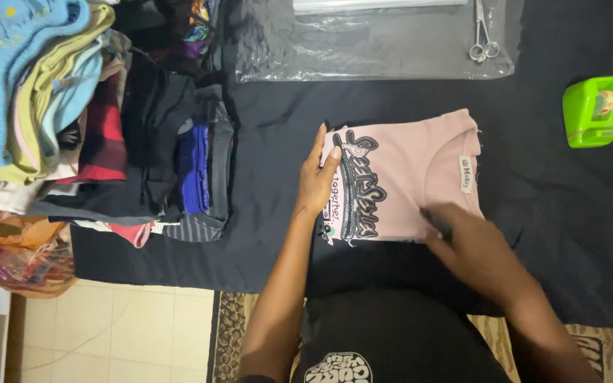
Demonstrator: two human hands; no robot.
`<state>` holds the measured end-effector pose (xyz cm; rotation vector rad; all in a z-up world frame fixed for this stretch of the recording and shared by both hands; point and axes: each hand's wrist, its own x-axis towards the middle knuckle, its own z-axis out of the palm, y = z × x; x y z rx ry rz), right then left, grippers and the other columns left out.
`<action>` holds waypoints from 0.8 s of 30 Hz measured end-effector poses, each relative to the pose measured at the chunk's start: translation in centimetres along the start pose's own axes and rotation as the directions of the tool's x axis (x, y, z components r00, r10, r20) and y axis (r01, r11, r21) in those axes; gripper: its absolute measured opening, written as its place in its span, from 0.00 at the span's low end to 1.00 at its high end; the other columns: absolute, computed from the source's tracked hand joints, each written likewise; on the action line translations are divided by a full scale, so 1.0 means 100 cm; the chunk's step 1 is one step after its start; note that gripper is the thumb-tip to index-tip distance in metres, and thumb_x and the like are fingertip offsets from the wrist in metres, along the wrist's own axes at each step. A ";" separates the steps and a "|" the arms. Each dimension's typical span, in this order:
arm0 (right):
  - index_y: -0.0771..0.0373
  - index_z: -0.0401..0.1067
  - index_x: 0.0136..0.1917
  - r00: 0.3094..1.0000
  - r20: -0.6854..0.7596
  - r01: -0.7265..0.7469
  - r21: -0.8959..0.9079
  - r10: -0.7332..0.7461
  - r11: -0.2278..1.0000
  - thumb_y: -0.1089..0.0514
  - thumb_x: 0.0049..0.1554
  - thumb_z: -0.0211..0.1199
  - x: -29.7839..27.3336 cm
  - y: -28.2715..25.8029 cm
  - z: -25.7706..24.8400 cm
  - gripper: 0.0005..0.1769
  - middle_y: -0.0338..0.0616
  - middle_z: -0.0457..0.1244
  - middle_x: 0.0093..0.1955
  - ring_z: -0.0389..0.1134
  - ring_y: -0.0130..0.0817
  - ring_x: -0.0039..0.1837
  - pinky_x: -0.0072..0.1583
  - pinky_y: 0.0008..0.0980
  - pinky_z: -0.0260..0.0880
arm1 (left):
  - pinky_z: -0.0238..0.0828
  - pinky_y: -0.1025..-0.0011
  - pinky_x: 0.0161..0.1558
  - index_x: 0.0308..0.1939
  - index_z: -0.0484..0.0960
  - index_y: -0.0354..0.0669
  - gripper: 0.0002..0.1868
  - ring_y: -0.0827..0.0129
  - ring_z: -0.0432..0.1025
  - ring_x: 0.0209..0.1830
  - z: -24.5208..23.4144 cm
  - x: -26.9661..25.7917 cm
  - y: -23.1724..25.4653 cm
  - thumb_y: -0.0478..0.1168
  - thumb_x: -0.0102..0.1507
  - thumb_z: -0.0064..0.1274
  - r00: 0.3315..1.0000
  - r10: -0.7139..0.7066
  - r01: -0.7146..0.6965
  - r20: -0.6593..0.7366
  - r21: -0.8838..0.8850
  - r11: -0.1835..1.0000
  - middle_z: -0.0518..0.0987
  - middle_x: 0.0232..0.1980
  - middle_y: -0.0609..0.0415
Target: Stacking folded clothes while applying a fabric spray at a laundry folding station.
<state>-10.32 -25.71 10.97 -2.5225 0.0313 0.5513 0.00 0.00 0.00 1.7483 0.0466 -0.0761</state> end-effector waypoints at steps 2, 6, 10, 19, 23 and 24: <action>0.51 0.73 0.61 0.999 0.043 -0.011 -0.065 0.014 0.998 0.46 0.55 0.64 -0.015 0.010 0.015 0.22 0.47 0.72 0.57 0.74 0.59 0.55 0.54 0.56 0.75 | 0.48 0.53 0.77 0.78 0.60 0.45 0.34 0.45 0.55 0.78 0.000 0.002 0.000 0.51 0.70 0.48 1.000 0.003 -0.003 0.002 -0.006 1.000 0.66 0.75 0.34; 0.50 0.63 0.64 0.958 0.078 0.288 -0.283 -0.277 0.915 0.47 0.49 0.66 -0.026 0.049 0.071 0.30 0.36 0.63 0.65 0.73 0.47 0.51 0.51 0.44 0.73 | 0.53 0.65 0.74 0.76 0.57 0.32 0.35 0.54 0.58 0.78 0.000 0.003 -0.001 0.47 0.69 0.44 0.999 0.037 -0.037 0.030 -0.019 0.999 0.61 0.78 0.38; 0.55 0.66 0.62 0.890 0.049 0.390 -0.600 -0.454 0.699 0.49 0.47 0.68 -0.014 0.068 0.107 0.30 0.43 0.63 0.52 0.75 0.46 0.47 0.48 0.43 0.74 | 0.45 0.52 0.79 0.78 0.59 0.43 0.35 0.45 0.53 0.79 0.000 0.000 -0.002 0.52 0.71 0.48 1.000 0.022 -0.022 0.005 -0.006 1.000 0.63 0.76 0.34; 0.55 0.70 0.48 0.850 -0.051 0.323 -0.736 -0.525 0.595 0.53 0.48 0.65 -0.009 0.050 0.103 0.14 0.40 0.62 0.47 0.72 0.38 0.40 0.41 0.36 0.71 | 0.45 0.52 0.79 0.79 0.58 0.44 0.35 0.46 0.51 0.80 0.001 0.001 0.002 0.52 0.71 0.47 1.000 0.017 -0.016 0.009 -0.006 1.000 0.62 0.77 0.35; 0.57 0.68 0.58 0.928 -0.004 0.307 -0.560 -0.373 0.770 0.49 0.50 0.68 -0.015 0.046 0.084 0.24 0.45 0.65 0.50 0.75 0.48 0.46 0.46 0.45 0.74 | 0.48 0.51 0.78 0.78 0.59 0.46 0.34 0.43 0.53 0.79 -0.001 0.002 -0.003 0.51 0.71 0.48 1.000 0.025 -0.025 0.011 0.014 1.000 0.63 0.77 0.34; 0.53 0.68 0.62 0.983 0.044 0.182 -0.377 -0.179 0.908 0.46 0.53 0.63 -0.017 0.038 0.066 0.25 0.47 0.68 0.52 0.75 0.53 0.50 0.49 0.51 0.74 | 0.48 0.52 0.78 0.79 0.59 0.46 0.34 0.43 0.53 0.79 -0.001 0.002 -0.003 0.50 0.71 0.48 1.000 0.005 -0.005 0.008 0.023 1.000 0.62 0.77 0.34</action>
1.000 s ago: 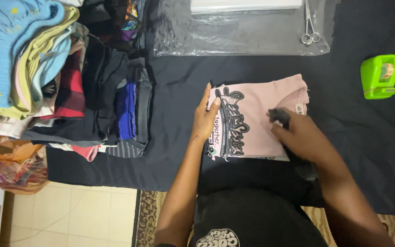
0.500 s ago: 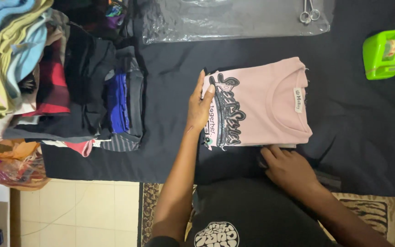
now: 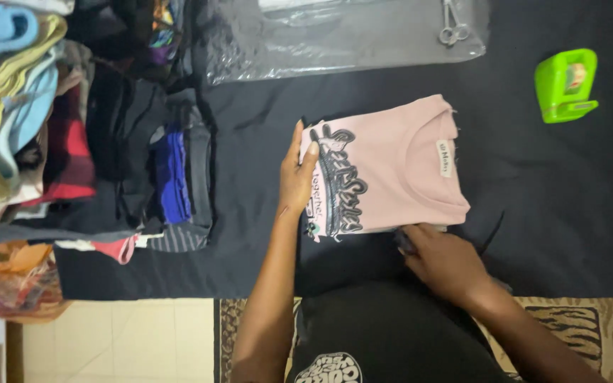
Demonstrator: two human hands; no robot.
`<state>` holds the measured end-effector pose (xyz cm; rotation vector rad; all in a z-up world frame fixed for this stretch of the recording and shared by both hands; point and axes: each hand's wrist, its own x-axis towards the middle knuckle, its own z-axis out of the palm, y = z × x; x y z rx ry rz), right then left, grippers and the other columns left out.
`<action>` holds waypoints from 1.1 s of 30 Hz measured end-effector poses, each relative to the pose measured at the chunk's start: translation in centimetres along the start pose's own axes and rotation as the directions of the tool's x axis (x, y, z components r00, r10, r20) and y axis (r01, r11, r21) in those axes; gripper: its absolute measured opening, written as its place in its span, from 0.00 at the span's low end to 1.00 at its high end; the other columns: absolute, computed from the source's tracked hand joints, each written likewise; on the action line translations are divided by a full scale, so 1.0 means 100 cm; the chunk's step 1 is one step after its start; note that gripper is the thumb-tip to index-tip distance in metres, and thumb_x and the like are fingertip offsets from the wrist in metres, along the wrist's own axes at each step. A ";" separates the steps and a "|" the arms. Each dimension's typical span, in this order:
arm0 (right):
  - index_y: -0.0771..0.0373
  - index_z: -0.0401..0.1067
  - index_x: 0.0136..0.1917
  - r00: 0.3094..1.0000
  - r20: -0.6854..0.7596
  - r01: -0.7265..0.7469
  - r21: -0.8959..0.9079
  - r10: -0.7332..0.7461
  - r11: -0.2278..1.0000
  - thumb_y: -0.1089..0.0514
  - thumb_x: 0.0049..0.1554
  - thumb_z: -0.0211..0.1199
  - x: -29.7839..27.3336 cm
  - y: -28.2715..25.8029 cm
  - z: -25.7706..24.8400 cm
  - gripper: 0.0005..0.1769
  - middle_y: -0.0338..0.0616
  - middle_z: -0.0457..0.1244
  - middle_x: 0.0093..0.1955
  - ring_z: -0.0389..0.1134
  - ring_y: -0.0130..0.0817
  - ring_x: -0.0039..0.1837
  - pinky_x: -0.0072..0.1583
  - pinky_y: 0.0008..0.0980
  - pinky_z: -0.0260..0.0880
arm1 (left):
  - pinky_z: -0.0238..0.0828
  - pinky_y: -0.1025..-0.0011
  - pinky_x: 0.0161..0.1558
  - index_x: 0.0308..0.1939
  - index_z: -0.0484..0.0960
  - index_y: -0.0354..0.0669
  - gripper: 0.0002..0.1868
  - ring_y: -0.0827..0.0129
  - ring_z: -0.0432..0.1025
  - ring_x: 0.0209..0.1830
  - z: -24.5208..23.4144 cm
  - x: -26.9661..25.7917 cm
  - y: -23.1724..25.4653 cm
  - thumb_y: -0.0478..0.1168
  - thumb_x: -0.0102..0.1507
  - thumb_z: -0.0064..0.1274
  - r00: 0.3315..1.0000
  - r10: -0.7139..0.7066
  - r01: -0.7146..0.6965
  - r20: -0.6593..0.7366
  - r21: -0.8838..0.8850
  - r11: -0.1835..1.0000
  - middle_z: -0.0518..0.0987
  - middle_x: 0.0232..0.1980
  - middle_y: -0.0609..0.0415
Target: Stacking folded clothes while applying a fabric spray at a laundry folding station.
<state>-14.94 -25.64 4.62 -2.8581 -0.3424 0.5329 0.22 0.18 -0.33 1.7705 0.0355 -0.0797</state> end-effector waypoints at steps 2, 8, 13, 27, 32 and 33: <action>0.50 0.68 0.66 0.978 0.142 -0.178 0.208 0.151 0.962 0.43 0.57 0.59 -0.003 -0.002 -0.044 0.26 0.50 0.71 0.54 0.75 0.59 0.55 0.53 0.56 0.74 | 0.48 0.53 0.78 0.79 0.59 0.47 0.34 0.44 0.53 0.79 -0.003 -0.001 0.002 0.50 0.71 0.48 1.000 -0.014 0.014 0.011 0.013 1.000 0.62 0.77 0.35; 0.58 0.76 0.61 0.883 -0.122 -0.218 0.749 0.453 0.626 0.65 0.54 0.66 0.002 0.054 -0.115 0.20 0.43 0.71 0.48 0.69 0.34 0.44 0.47 0.32 0.68 | 0.57 0.67 0.71 0.76 0.59 0.38 0.35 0.57 0.62 0.75 0.000 0.000 0.014 0.48 0.67 0.45 0.999 -0.037 0.037 0.002 0.005 0.999 0.64 0.77 0.41; 0.71 0.56 0.72 0.465 -0.861 0.568 0.468 0.204 0.677 0.79 0.74 0.51 0.055 0.141 -0.101 0.17 0.63 0.57 0.67 0.64 0.51 0.60 0.61 0.48 0.76 | 0.58 0.64 0.70 0.78 0.55 0.41 0.36 0.54 0.62 0.75 -0.002 -0.001 0.010 0.45 0.67 0.44 0.998 -0.070 0.070 -0.002 -0.021 0.997 0.63 0.78 0.39; 0.68 0.46 0.82 0.270 -0.954 0.326 0.220 0.132 0.919 0.79 0.68 0.66 0.084 0.173 -0.090 0.40 0.67 0.50 0.78 0.58 0.63 0.71 0.73 0.55 0.59 | 0.56 0.58 0.72 0.78 0.47 0.36 0.41 0.47 0.57 0.77 -0.002 -0.018 0.002 0.45 0.67 0.48 0.999 -0.022 0.017 -0.030 -0.148 0.989 0.55 0.79 0.33; 0.72 0.46 0.77 0.147 -0.958 0.236 0.277 0.248 0.931 0.83 0.67 0.68 0.057 0.130 -0.050 0.38 0.70 0.51 0.73 0.56 0.64 0.74 0.77 0.54 0.52 | 0.50 0.60 0.75 0.78 0.49 0.34 0.39 0.52 0.52 0.80 0.003 -0.037 0.010 0.47 0.69 0.46 0.996 0.037 -0.029 -0.080 0.093 0.995 0.51 0.81 0.38; 0.78 0.46 0.77 0.224 -0.956 0.166 0.230 0.190 0.959 0.78 0.66 0.65 0.053 0.103 -0.051 0.36 0.76 0.51 0.75 0.53 0.70 0.77 0.78 0.57 0.48 | 0.45 0.59 0.76 0.78 0.50 0.33 0.39 0.49 0.46 0.82 0.005 -0.040 0.007 0.44 0.68 0.48 0.989 0.134 -0.120 -0.069 0.178 0.977 0.48 0.82 0.35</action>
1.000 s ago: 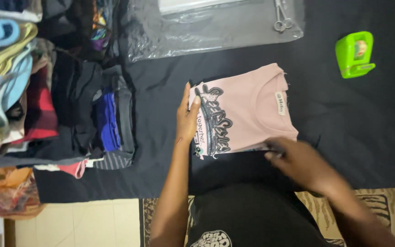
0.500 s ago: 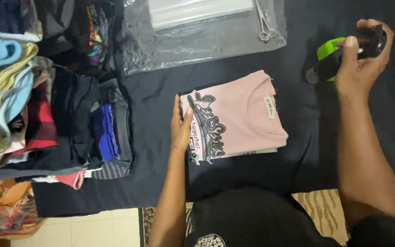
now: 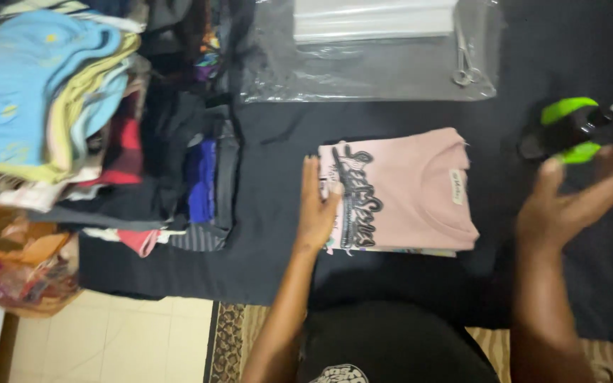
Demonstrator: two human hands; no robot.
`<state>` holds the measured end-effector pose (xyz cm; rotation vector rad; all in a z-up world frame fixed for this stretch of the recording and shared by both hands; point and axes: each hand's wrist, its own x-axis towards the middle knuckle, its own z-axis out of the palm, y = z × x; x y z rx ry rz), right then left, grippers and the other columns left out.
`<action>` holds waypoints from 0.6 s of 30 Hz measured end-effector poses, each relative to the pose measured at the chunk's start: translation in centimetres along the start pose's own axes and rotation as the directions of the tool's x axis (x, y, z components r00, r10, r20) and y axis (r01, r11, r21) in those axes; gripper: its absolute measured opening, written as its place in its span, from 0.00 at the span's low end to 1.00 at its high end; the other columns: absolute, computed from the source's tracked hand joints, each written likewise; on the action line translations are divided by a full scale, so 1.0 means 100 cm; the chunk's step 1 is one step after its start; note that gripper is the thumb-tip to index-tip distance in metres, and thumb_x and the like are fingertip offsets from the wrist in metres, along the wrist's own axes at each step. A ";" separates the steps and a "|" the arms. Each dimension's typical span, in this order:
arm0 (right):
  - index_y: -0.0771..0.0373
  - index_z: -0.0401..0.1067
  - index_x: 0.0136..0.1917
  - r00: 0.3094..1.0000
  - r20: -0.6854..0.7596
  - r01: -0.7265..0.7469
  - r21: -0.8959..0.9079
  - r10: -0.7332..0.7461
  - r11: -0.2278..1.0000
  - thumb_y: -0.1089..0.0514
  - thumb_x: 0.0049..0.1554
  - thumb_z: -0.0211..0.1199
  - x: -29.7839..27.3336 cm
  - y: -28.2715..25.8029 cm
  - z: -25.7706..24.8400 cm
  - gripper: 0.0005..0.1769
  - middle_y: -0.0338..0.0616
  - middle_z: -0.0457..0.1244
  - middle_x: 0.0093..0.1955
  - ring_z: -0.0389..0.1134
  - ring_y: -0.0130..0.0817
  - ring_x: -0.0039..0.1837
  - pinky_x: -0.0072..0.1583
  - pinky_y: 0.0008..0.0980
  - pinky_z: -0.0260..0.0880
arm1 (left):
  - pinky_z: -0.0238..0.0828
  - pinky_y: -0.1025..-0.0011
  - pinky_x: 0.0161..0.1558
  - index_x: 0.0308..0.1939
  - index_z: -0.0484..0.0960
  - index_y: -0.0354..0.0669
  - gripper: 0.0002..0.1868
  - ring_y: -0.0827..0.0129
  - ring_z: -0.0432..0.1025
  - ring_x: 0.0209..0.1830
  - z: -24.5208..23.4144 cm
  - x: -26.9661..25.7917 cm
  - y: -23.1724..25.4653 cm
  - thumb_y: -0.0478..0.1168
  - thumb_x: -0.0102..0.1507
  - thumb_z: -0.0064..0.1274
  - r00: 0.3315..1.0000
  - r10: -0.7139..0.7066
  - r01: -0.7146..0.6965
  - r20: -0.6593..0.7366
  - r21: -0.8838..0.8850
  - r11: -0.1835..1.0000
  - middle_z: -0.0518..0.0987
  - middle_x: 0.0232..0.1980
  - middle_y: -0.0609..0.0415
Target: Stacking folded clothes while applying a fabric spray at a laundry folding station.
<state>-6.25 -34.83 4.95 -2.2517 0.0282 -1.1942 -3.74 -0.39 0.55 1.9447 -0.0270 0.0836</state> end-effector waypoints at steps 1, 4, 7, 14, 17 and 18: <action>0.84 0.47 0.78 0.995 0.087 0.045 -0.078 -0.039 0.996 0.73 0.65 0.61 -0.005 -0.027 0.000 0.35 0.82 0.51 0.77 0.50 0.76 0.79 0.80 0.59 0.43 | 0.41 0.58 0.78 0.77 0.52 0.33 0.38 0.46 0.40 0.84 0.001 -0.003 -0.002 0.40 0.67 0.51 0.995 0.096 -0.095 0.003 0.080 0.992 0.44 0.83 0.32; 0.85 0.54 0.77 0.880 0.441 0.165 0.066 -0.177 0.984 0.59 0.64 0.56 -0.026 -0.061 0.025 0.36 0.80 0.47 0.81 0.45 0.74 0.82 0.79 0.63 0.39 | 0.43 0.56 0.76 0.75 0.56 0.27 0.38 0.40 0.40 0.83 0.001 -0.011 0.021 0.43 0.65 0.50 0.992 0.111 -0.117 0.059 0.105 0.988 0.39 0.82 0.27; 0.72 0.62 0.75 0.777 0.598 0.308 -0.092 -0.195 0.947 0.47 0.61 0.54 -0.060 -0.061 0.057 0.36 0.70 0.54 0.78 0.52 0.74 0.77 0.74 0.62 0.52 | 0.47 0.58 0.74 0.77 0.52 0.32 0.43 0.41 0.41 0.83 0.005 -0.013 0.018 0.47 0.65 0.52 0.995 0.078 -0.086 0.069 0.129 0.988 0.36 0.83 0.28; 0.59 0.58 0.79 0.660 0.752 0.325 -0.266 -0.016 0.907 0.35 0.64 0.39 -0.076 -0.025 0.080 0.39 0.60 0.50 0.84 0.51 0.62 0.81 0.73 0.66 0.54 | 0.50 0.55 0.71 0.77 0.51 0.31 0.46 0.35 0.45 0.80 -0.006 -0.015 0.028 0.58 0.64 0.44 0.994 0.049 -0.059 0.093 0.112 0.992 0.41 0.81 0.22; 0.47 0.61 0.78 0.578 0.806 0.494 -0.470 0.127 0.732 0.29 0.60 0.43 -0.065 -0.011 0.097 0.39 0.44 0.57 0.82 0.59 0.41 0.80 0.74 0.53 0.62 | 0.48 0.55 0.73 0.77 0.53 0.32 0.44 0.37 0.44 0.81 -0.024 -0.017 0.033 0.53 0.62 0.45 0.991 0.034 -0.042 0.130 0.061 0.997 0.41 0.82 0.25; 0.40 0.67 0.71 0.528 0.818 0.577 -0.543 0.229 0.610 0.24 0.60 0.41 -0.051 -0.018 0.099 0.36 0.32 0.63 0.73 0.67 0.30 0.71 0.65 0.41 0.70 | 0.47 0.53 0.74 0.75 0.54 0.28 0.43 0.35 0.46 0.80 -0.033 -0.017 0.031 0.54 0.64 0.43 0.988 0.123 -0.130 0.096 0.076 0.989 0.45 0.80 0.21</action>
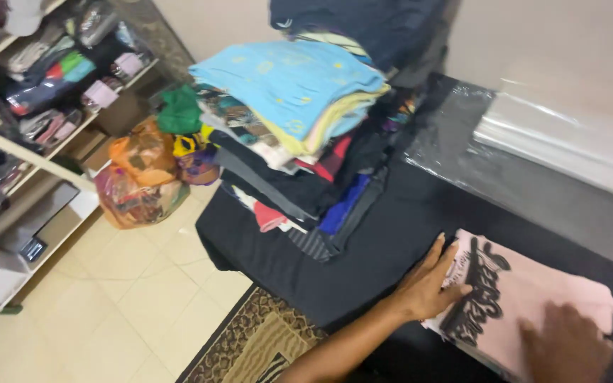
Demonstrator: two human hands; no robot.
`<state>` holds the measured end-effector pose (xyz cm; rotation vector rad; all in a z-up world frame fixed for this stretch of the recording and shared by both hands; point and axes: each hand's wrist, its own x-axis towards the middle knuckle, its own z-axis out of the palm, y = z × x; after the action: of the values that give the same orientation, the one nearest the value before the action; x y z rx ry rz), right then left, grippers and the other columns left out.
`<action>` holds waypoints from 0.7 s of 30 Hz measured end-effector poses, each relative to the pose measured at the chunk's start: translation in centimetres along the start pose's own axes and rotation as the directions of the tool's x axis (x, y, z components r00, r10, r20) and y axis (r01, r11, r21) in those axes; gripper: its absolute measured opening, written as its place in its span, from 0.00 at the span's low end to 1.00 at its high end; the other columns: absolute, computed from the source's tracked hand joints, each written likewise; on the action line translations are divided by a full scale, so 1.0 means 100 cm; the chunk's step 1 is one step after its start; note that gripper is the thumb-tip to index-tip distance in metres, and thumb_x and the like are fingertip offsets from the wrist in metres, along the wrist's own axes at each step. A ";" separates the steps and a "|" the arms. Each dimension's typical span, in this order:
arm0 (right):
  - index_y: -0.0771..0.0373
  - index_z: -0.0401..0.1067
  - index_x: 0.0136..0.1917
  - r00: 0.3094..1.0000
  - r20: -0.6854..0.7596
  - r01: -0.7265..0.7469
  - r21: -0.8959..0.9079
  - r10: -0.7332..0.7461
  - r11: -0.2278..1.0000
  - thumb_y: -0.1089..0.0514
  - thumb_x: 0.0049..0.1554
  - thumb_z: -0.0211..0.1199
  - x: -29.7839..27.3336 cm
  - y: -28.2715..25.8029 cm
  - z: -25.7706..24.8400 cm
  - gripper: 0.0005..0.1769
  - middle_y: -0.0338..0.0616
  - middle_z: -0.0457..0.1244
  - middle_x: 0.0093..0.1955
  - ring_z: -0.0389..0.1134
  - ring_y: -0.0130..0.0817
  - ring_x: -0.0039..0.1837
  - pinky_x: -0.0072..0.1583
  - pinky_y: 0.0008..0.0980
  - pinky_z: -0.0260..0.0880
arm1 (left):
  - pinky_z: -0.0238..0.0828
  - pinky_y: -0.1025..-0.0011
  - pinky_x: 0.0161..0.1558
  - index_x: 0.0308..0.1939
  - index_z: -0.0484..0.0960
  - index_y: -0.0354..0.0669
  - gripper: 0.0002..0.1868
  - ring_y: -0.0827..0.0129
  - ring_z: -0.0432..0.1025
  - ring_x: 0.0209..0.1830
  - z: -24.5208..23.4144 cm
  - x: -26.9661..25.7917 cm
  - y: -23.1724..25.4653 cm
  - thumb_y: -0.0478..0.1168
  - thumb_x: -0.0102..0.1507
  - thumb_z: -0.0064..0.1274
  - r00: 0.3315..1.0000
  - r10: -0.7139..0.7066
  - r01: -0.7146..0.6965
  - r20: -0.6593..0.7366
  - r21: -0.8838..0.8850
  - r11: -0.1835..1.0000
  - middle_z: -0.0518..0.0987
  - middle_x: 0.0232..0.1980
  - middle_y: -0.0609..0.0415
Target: Stacking folded clothes while applying a fabric spray at a laundry folding station.
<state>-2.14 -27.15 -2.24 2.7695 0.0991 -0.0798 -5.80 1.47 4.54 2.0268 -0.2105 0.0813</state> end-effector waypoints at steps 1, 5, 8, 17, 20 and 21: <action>0.33 0.73 0.65 0.994 0.102 -0.030 -0.163 0.047 0.986 0.19 0.59 0.39 0.008 0.002 -0.013 0.35 0.20 0.70 0.64 0.76 0.18 0.61 0.57 0.29 0.77 | 0.46 0.52 0.75 0.74 0.56 0.24 0.43 0.32 0.48 0.80 -0.008 -0.001 -0.002 0.56 0.65 0.42 0.996 0.086 -0.085 -0.039 0.028 0.996 0.49 0.78 0.17; 0.73 0.76 0.68 0.966 -0.256 0.139 0.601 0.025 0.787 0.56 0.62 0.67 0.004 -0.023 -0.067 0.25 0.63 0.70 0.67 0.71 0.52 0.71 0.70 0.48 0.73 | 0.56 0.56 0.73 0.67 0.70 0.28 0.32 0.42 0.61 0.75 -0.100 0.004 0.028 0.50 0.67 0.43 0.984 0.140 -0.123 -0.106 0.158 0.980 0.67 0.73 0.31; 0.81 0.73 0.66 0.954 -0.292 0.229 0.855 0.068 0.464 0.67 0.73 0.57 -0.007 -0.063 -0.207 0.14 0.65 0.72 0.55 0.74 0.50 0.56 0.55 0.46 0.77 | 0.73 0.64 0.59 0.55 0.79 0.32 0.20 0.52 0.77 0.58 -0.200 0.000 0.093 0.41 0.63 0.53 0.943 0.175 -0.130 -0.285 0.169 0.977 0.80 0.61 0.43; 0.75 0.66 0.69 0.917 -0.232 -0.025 0.779 -0.325 -0.627 0.59 0.64 0.54 0.075 -0.193 -0.366 0.23 0.55 0.67 0.51 0.69 0.38 0.46 0.49 0.30 0.69 | 0.74 0.75 0.39 0.43 0.85 0.36 0.09 0.73 0.74 0.33 -0.446 0.061 0.051 0.37 0.61 0.58 0.502 0.356 -0.037 -0.788 0.391 0.920 0.84 0.36 0.55; 0.76 0.67 0.66 0.855 -0.344 0.005 0.754 -0.388 -0.657 0.57 0.65 0.55 0.106 -0.231 -0.364 0.22 0.56 0.69 0.48 0.71 0.32 0.41 0.43 0.22 0.71 | 0.73 0.61 0.58 0.54 0.83 0.31 0.26 0.54 0.79 0.56 -0.505 0.094 0.010 0.50 0.60 0.57 0.636 -0.009 0.388 -0.772 0.309 0.869 0.83 0.55 0.40; 0.72 0.70 0.62 0.883 -0.273 -0.041 0.766 -0.382 -0.642 0.58 0.64 0.59 0.113 -0.243 -0.360 0.18 0.56 0.70 0.44 0.73 0.35 0.39 0.38 0.26 0.74 | 0.74 0.58 0.54 0.47 0.86 0.40 0.26 0.52 0.79 0.54 -0.521 0.107 -0.014 0.58 0.59 0.57 0.700 -0.130 0.481 -0.702 0.329 0.813 0.84 0.48 0.44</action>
<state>8.76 9.17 21.80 4.4827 1.4149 -1.6198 6.77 47.43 28.32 2.3688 0.6898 0.6840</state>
